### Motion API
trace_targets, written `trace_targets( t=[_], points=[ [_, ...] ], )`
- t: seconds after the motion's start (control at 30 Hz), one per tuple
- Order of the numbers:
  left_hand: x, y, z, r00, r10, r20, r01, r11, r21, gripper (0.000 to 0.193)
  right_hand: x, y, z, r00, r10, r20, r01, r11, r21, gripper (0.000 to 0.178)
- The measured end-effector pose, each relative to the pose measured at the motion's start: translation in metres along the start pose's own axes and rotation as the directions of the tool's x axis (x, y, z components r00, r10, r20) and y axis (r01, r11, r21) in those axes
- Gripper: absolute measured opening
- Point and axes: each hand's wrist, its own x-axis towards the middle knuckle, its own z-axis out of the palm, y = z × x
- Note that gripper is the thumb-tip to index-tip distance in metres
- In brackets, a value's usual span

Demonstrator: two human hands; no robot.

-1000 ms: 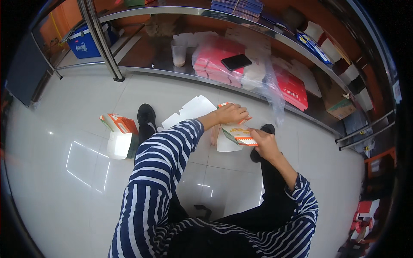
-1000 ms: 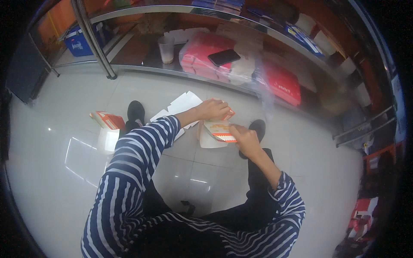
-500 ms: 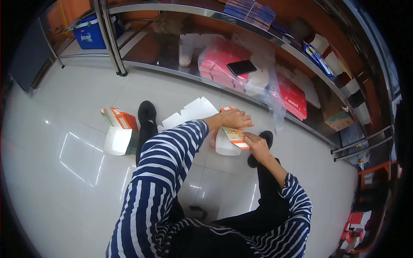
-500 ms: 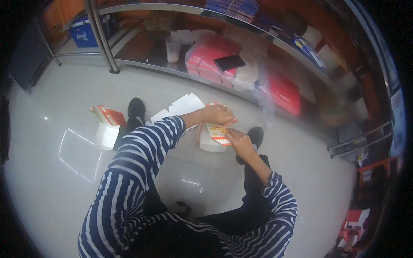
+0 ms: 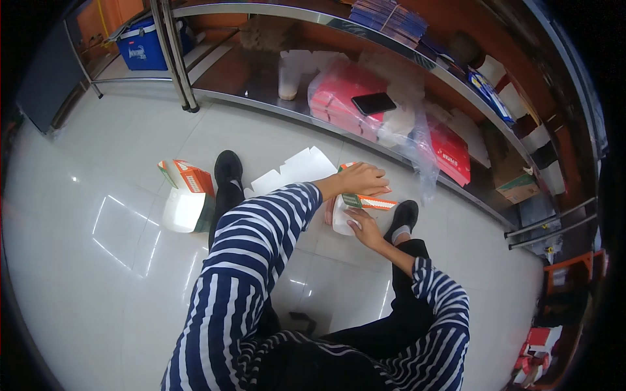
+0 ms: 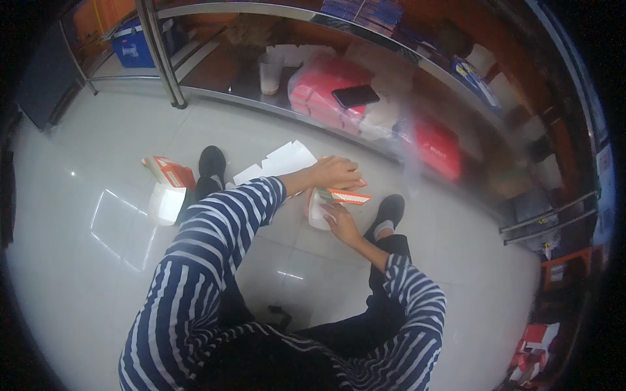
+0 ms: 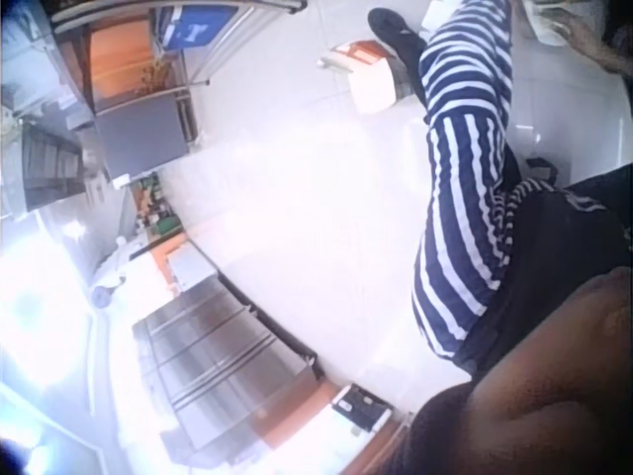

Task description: The person sits on the floor and folds flat, colorful cardboard pieces into small boxes. They manipulate the flaps and tabs to form the box structure and stack the finished boxes on the floor.

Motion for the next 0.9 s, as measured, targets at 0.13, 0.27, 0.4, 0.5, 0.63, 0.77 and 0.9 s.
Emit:
trace_targets(
  t=[0.13,0.27,0.4,0.5,0.63,0.77,0.9],
  points=[
    [-0.001,0.008,-0.004,0.999,-0.031,-0.03,0.03,0.999,-0.036,0.023,0.012,0.009,0.026,0.998,0.008,0.065,0.01,0.965,-0.262,0.033],
    [-0.013,0.005,-0.021,0.954,-0.26,0.146,0.295,0.894,-0.337,0.03,0.023,0.028,0.027,0.889,0.252,0.383,-0.157,0.953,-0.26,0.037],
    [-0.082,-0.04,-0.023,0.763,-0.638,-0.102,0.593,0.754,-0.283,0.034,0.04,0.049,0.023,0.809,0.248,0.532,-0.192,0.968,-0.159,0.041],
    [-0.186,-0.051,-0.052,0.426,-0.495,0.757,0.407,0.853,0.328,0.044,0.036,0.044,0.027,0.849,0.181,0.496,-0.049,0.962,-0.268,0.04],
    [-0.221,0.004,-0.045,0.189,-0.581,0.792,0.365,0.79,0.493,0.067,0.033,0.022,0.014,0.808,0.253,0.533,-0.082,0.943,-0.324,0.049],
    [-0.226,0.015,-0.014,0.282,-0.623,0.73,0.45,0.758,0.473,0.035,0.03,0.023,0.014,0.817,0.249,0.519,-0.09,0.946,-0.312,0.054],
    [-0.219,0.012,-0.01,0.273,-0.576,0.771,0.329,0.809,0.487,0.022,0.025,0.024,0.014,0.818,0.25,0.519,-0.105,0.951,-0.293,0.055]
  ],
)
